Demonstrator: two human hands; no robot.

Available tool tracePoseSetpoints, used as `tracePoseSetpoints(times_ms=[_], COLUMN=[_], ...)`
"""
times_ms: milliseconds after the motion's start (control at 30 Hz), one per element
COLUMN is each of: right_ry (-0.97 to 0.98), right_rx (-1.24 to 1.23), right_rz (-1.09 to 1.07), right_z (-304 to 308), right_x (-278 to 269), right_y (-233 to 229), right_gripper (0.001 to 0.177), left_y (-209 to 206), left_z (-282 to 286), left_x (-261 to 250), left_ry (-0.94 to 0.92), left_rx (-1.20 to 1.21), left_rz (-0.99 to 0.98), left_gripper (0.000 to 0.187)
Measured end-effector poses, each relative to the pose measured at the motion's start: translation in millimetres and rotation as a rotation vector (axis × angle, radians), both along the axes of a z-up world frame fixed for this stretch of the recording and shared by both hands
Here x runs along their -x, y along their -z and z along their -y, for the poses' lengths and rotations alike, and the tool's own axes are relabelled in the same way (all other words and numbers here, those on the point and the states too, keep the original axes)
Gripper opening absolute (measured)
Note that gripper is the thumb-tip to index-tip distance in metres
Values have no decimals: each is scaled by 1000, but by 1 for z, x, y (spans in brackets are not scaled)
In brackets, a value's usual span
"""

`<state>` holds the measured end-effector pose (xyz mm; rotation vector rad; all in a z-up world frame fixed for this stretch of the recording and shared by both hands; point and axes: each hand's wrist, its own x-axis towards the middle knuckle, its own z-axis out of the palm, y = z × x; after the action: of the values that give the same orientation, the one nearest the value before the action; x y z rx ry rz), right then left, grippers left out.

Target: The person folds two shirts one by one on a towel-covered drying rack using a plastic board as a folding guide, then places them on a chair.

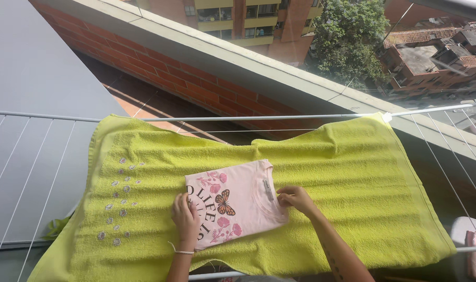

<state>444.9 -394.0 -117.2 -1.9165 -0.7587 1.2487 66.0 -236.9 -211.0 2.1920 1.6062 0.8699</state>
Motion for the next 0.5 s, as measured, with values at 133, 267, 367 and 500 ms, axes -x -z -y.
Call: tracePoseSetpoints(times_ms=[133, 267, 367, 500], right_ry=[-52, -62, -99, -184], right_rx=[63, 24, 26, 21], right_rz=[-46, -81, -111, -103], right_z=[-17, -21, -25, -31], right_x=[-1, -1, -6, -15], right_y=[12, 21, 34, 47], right_gripper=[24, 26, 22, 16], left_y=[-30, -23, -28, -58], left_z=[20, 17, 14, 12], left_x=[6, 9, 13, 15], left_ry=[-48, -151, -160, -122], left_rx=[205, 364, 554, 777], left_rz=[290, 340, 324, 350], left_gripper=[43, 32, 30, 34])
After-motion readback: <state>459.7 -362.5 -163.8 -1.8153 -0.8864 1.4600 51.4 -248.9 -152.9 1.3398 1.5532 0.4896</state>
